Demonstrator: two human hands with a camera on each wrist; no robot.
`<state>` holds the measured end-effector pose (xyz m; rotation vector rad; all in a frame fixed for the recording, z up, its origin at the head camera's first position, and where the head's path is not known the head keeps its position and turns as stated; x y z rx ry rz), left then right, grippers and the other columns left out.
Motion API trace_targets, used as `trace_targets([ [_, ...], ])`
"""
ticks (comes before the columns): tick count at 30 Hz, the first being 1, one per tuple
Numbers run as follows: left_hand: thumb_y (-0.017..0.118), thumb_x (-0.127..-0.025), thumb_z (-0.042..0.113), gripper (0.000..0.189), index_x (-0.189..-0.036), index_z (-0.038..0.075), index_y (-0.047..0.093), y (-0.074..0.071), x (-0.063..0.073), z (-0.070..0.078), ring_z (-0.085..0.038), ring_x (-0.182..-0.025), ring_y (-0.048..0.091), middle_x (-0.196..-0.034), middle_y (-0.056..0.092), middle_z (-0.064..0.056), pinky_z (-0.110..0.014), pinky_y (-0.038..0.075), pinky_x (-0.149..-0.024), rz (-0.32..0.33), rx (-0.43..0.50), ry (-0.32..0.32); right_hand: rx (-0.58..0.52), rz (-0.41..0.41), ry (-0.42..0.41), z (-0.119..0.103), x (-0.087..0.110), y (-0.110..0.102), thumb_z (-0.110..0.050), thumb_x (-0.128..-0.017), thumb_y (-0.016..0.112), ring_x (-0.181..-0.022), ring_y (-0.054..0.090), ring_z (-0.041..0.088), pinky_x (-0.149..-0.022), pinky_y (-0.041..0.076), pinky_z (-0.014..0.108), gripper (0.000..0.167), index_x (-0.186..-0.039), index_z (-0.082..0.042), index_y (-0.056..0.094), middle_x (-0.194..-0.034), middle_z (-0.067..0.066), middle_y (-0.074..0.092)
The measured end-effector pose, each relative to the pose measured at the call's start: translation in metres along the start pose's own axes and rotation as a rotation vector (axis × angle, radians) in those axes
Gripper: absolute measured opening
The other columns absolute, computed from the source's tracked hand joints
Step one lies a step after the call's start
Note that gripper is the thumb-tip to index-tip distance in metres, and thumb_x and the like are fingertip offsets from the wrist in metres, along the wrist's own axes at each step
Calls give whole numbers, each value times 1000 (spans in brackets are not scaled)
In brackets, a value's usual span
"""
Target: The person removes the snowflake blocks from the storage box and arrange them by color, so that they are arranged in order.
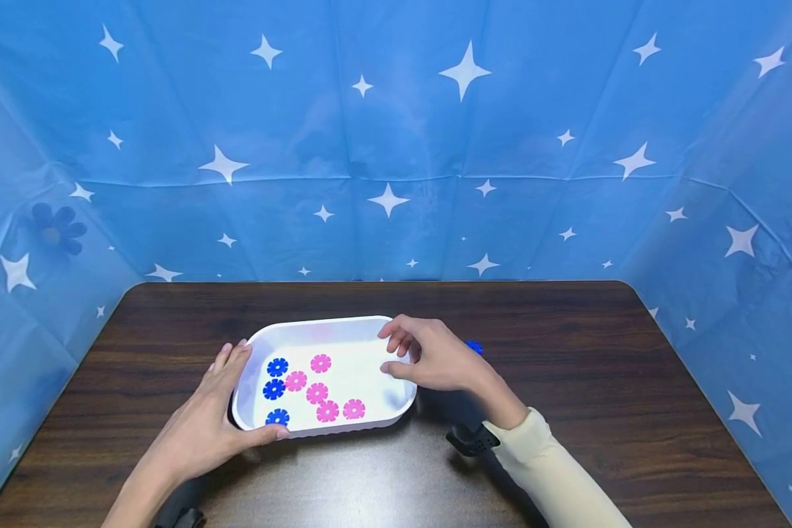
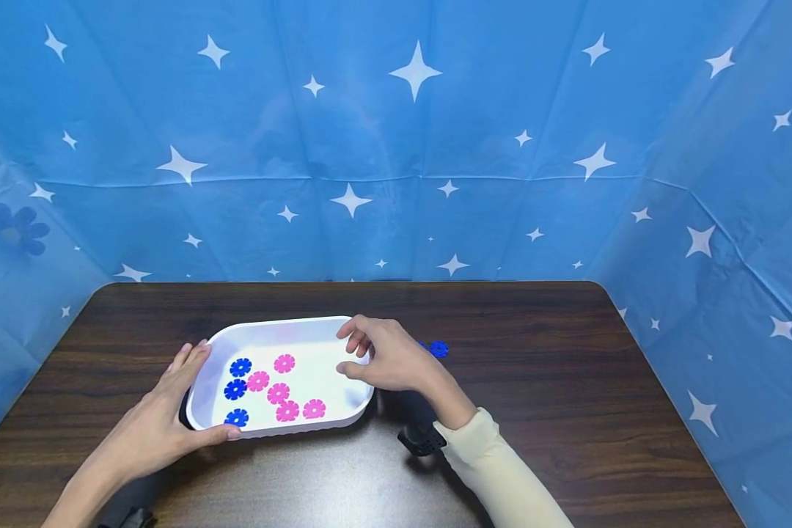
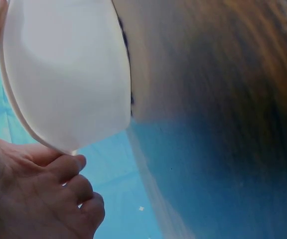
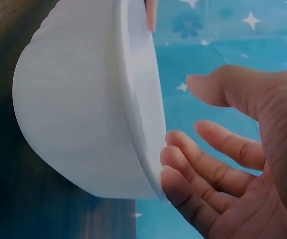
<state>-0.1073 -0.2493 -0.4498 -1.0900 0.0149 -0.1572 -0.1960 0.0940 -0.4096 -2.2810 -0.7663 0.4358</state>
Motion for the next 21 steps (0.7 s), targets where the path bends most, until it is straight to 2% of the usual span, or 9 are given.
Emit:
trace_targets([
  [7, 74, -68, 83, 137, -167, 22, 2, 0, -1, -1, -38, -161, 6, -175, 6, -8, -81, 27, -109, 0, -2, -2, -5, -157, -44, -5, -15, 12, -21, -89, 79, -92, 66, 22, -81, 60, 35, 42, -126, -10, 61, -103, 10, 70],
  [13, 74, -68, 83, 137, -167, 21, 3, 0, -1, 1, -39, -160, 8, -175, 8, -10, -82, 28, -108, 1, -5, -3, 69, -280, -74, -5, -27, 26, -20, -89, 79, -90, 67, 24, -77, 54, 24, 46, -129, -7, 61, -100, 10, 70],
  [21, 74, -68, 82, 136, -167, 20, 4, 0, -1, -1, -37, -161, 5, -175, 7, -8, -81, 27, -109, 8, -4, 2, 166, -405, -71, -5, -38, 40, -23, -87, 83, -82, 61, 7, -74, 49, 19, 45, -126, -13, 62, -95, -1, 71],
])
Point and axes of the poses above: each hand's wrist, its own x-axis away from the middle knuckle, its own y-axis out of the palm, z = x × y, the point moved 1 cm from there along -x, towards the middle knuckle
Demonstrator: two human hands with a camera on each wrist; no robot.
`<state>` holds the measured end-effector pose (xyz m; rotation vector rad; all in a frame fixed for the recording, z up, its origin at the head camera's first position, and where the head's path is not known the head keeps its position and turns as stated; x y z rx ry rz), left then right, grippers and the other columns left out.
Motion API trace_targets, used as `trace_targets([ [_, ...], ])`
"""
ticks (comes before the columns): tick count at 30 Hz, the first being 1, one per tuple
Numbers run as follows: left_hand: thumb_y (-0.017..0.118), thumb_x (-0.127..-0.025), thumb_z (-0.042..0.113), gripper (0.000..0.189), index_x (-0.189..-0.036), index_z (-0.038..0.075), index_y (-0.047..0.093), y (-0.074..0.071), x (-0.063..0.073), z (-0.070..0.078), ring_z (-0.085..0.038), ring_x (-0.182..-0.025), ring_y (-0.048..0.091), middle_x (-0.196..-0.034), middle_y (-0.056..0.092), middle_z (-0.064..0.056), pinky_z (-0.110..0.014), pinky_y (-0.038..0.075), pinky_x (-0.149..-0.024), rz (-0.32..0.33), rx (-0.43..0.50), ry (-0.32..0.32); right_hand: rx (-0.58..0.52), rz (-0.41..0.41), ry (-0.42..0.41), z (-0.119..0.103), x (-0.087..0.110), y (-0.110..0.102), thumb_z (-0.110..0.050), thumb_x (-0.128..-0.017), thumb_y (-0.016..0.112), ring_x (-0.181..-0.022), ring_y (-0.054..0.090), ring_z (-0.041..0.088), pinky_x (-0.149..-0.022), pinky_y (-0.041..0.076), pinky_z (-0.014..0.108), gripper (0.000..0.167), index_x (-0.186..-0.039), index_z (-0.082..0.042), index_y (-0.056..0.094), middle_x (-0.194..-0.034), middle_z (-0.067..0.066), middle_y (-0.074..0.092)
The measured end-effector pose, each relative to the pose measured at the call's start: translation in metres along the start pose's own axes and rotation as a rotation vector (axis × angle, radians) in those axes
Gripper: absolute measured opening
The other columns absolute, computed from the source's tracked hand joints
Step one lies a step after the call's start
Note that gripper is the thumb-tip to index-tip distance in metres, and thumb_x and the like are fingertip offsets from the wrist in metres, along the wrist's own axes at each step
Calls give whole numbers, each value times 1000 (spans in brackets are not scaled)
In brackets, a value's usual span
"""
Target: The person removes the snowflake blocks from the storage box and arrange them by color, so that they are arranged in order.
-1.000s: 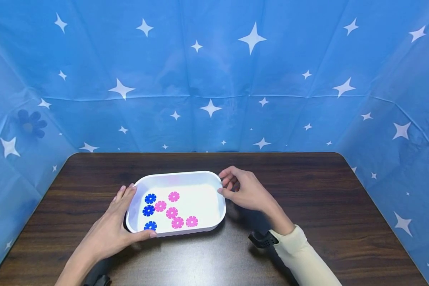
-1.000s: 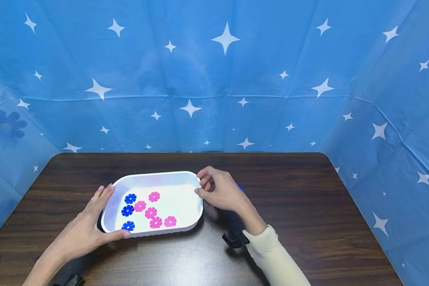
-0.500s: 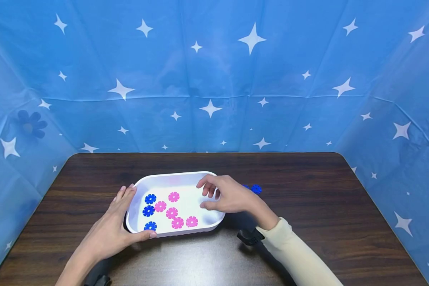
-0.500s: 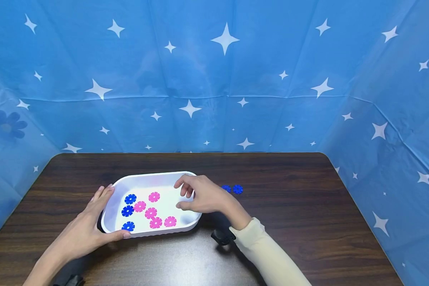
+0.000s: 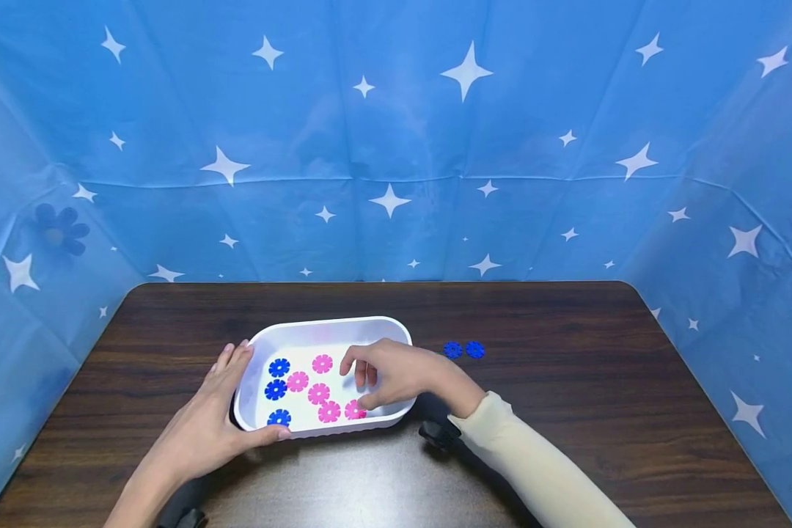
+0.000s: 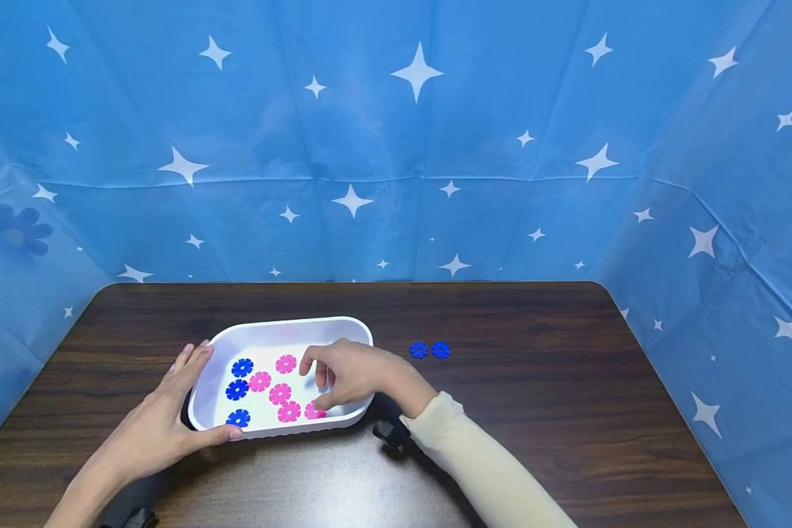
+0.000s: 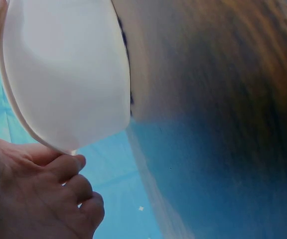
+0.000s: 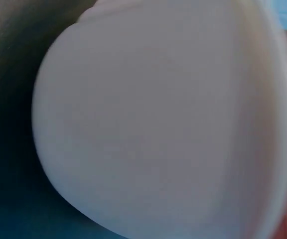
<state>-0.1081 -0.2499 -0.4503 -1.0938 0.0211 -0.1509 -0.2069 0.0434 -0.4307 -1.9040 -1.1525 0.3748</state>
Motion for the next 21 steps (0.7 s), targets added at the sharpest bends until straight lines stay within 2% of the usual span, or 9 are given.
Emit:
trace_targets([
  [7, 73, -69, 83, 135, -167, 20, 5, -1, 0, 0, -36, -161, 6, -175, 10, -9, -80, 30, -109, 6, -8, 6, 142, -45, 52, 1, -8, 10, -31, -85, 85, -72, 56, 1, -69, 46, 18, 37, -114, -22, 65, -87, -9, 66],
  [13, 73, -69, 83, 135, -167, 21, 4, -1, -1, 0, -37, -161, 6, -175, 8, -9, -81, 28, -109, 2, -5, 1, 287, -23, 113, -2, -8, 16, -39, -84, 85, -66, 52, 2, -61, 43, 22, 28, -104, -32, 66, -79, -17, 59],
  [21, 72, -69, 84, 135, -167, 22, 4, 0, 0, 0, -37, -161, 7, -175, 9, -9, -80, 29, -109, 4, -17, 0, 347, 36, 104, -2, -8, 21, -46, -82, 84, -63, 52, 0, -56, 41, 23, 23, -95, -35, 69, -73, -19, 57],
])
Point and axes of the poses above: each hand's wrist, its own x-axis away from the middle knuckle, its own y-axis out of the palm, z = x × y, the point moved 1 cm from there along -x, towards the middle knuckle
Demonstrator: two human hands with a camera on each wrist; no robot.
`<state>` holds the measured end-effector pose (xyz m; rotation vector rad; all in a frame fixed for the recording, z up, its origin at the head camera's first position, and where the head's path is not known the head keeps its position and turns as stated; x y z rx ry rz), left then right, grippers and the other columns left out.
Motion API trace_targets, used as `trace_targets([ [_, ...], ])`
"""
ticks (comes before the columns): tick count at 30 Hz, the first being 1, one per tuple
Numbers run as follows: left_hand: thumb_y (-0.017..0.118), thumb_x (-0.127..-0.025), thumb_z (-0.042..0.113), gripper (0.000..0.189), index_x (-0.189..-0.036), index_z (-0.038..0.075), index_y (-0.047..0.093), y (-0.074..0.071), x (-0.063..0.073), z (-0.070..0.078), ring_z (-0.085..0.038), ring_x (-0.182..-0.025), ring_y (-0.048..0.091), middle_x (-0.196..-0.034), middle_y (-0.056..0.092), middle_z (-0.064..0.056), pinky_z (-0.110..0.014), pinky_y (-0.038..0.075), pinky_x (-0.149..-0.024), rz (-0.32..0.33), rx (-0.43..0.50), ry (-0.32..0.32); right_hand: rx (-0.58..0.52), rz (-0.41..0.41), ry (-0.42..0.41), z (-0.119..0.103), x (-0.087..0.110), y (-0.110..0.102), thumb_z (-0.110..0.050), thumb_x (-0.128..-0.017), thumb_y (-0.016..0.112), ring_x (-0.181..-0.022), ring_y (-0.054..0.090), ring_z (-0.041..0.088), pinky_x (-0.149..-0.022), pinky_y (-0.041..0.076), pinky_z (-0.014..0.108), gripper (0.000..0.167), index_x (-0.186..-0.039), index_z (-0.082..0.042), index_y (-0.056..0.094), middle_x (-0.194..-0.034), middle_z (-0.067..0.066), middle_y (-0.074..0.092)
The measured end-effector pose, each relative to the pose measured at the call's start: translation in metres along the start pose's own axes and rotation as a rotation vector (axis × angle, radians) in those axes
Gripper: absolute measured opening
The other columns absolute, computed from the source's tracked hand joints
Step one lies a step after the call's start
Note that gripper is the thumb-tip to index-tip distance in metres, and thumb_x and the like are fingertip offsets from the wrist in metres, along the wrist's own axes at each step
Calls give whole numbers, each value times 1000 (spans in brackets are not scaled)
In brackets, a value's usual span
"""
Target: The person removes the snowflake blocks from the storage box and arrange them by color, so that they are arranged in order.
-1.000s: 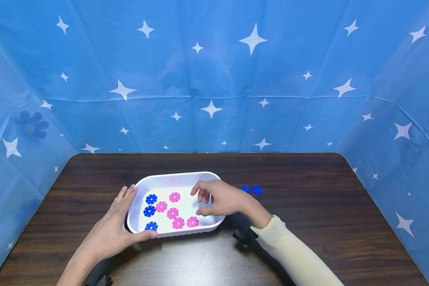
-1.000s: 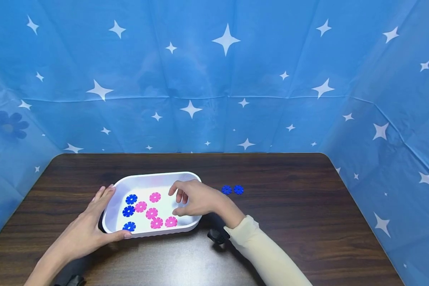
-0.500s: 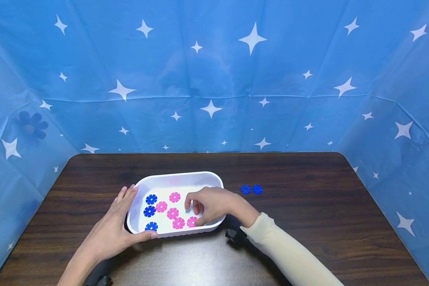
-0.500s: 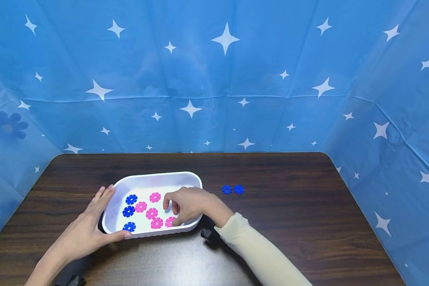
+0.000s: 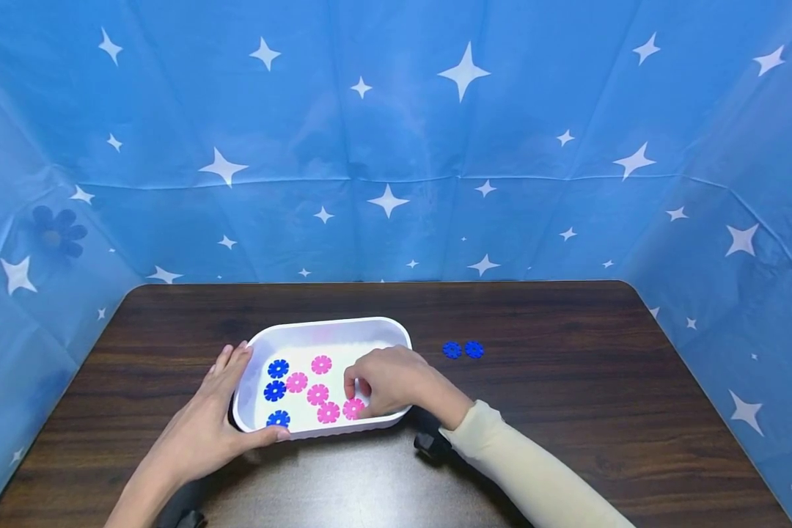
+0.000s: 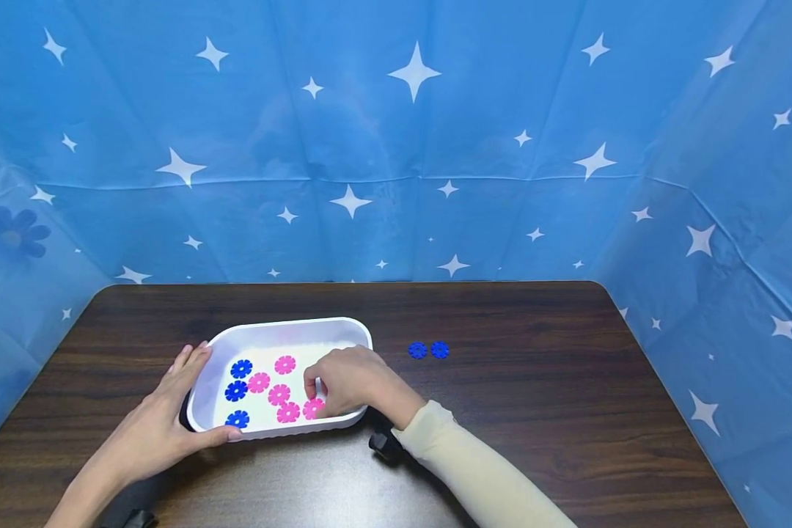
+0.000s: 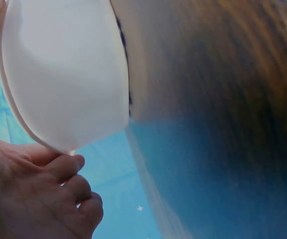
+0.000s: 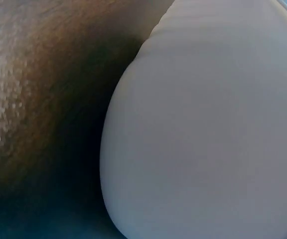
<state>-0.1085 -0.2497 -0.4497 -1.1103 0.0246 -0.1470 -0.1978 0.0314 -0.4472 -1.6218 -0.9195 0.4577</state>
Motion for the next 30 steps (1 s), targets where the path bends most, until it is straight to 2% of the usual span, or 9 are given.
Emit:
trace_targets([
  [8, 73, -69, 83, 135, -167, 21, 4, -1, 1, 0, -37, -161, 6, -175, 9, -10, -81, 28, -109, 1, 10, 0, 49, 62, 13, -1, -1, 1, -44, -79, 85, -63, 51, -1, -56, 40, 21, 25, -85, -29, 66, -71, -19, 55],
  [15, 73, -69, 83, 135, -167, 20, 5, -1, 2, 0, -37, -161, 7, -174, 9, -10, -81, 29, -108, 6, 12, 2, 39, 106, 2, -2, 0, 0, -40, -79, 83, -64, 51, 0, -55, 39, 20, 21, -81, -28, 66, -70, -19, 55],
  [23, 73, -70, 82, 134, -167, 21, 5, 2, 1, 0, -37, -161, 7, -175, 9, -9, -80, 30, -109, 5, 11, 7, 46, 56, -17, 1, 0, 2, -43, -80, 85, -69, 51, -2, -61, 41, 19, 24, -92, -30, 68, -81, -17, 60],
  [30, 73, -70, 82, 134, -167, 22, 3, 1, 1, -1, -37, -161, 7, -175, 8, -8, -81, 28, -109, 4, 11, 1, 53, 49, -30, 0, 0, 1, -40, -80, 85, -69, 52, -3, -59, 41, 20, 20, -89, -34, 68, -80, -19, 59],
])
Point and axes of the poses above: each hand's wrist, its own x-axis away from the middle knuckle, its own y-axis out of the palm, z = x × y, the point moved 1 cm from there along -x, towards the middle knuckle
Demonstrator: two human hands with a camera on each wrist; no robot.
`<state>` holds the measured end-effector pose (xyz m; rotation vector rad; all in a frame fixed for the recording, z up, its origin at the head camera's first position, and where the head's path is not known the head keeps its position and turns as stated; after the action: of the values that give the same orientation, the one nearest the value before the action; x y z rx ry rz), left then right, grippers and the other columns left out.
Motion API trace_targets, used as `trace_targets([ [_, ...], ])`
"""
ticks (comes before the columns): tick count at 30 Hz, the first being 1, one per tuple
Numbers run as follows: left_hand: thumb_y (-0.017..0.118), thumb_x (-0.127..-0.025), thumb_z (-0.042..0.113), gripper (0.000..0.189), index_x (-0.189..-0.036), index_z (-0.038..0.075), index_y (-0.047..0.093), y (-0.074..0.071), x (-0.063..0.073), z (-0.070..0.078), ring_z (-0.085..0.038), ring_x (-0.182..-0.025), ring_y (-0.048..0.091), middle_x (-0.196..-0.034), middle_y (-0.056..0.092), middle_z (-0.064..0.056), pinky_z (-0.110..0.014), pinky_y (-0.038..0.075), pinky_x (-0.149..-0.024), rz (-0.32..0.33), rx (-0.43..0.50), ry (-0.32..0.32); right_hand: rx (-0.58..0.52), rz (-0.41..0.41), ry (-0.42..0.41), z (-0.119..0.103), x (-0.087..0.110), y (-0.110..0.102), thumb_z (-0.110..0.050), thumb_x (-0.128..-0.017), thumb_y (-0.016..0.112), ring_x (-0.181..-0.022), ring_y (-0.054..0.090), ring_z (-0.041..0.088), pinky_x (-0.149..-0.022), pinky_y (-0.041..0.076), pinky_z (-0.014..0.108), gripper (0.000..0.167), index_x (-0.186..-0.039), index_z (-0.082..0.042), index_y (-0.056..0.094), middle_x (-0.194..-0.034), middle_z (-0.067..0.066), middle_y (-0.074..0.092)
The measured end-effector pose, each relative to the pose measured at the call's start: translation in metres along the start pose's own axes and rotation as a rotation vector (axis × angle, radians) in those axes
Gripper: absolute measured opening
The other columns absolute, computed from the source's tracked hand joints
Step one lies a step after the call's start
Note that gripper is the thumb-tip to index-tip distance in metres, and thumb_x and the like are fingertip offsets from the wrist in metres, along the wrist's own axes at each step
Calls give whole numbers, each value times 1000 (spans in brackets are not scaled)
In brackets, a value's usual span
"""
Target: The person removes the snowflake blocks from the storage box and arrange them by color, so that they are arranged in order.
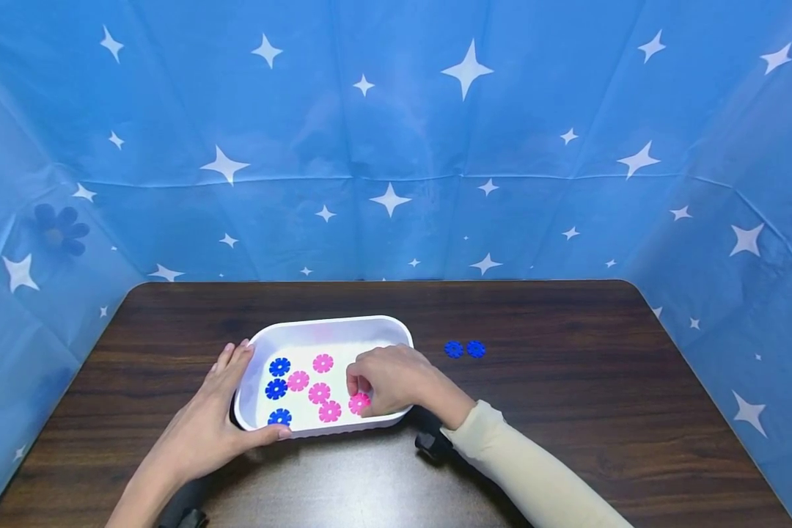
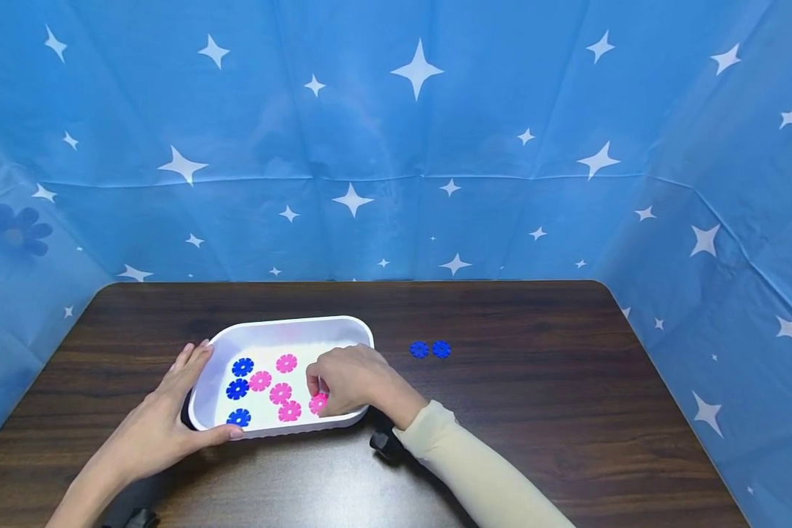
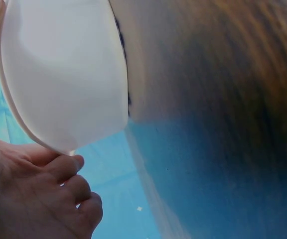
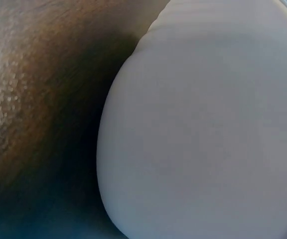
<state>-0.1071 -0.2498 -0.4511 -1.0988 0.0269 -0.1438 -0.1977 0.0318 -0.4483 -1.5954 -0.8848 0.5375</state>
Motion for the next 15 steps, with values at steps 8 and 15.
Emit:
trace_targets([
  [8, 73, -69, 83, 134, -167, 22, 4, 0, 0, 0, -36, -161, 7, -175, 7, -7, -80, 29, -109, 3, -1, 3, -131, 18, -33, 3, 2, -1, -28, -86, 79, -64, 55, -4, -57, 43, 21, 14, -92, -33, 67, -76, -22, 62],
  [15, 73, -70, 82, 134, -167, 22, 4, -1, 0, 0, -37, -161, 6, -175, 9, -9, -80, 28, -109, 2, 2, 1, -189, 53, -77, 6, 3, -2, -17, -90, 70, -61, 50, -5, -59, 40, 14, 12, -91, -28, 73, -69, -19, 59],
])
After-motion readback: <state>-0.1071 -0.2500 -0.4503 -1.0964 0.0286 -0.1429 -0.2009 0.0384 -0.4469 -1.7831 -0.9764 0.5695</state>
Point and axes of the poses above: each hand's wrist, its own x-axis away from the middle knuckle, its own y-axis out of the palm, z = x × y, the point moved 1 cm from there along -x, towards the middle knuckle
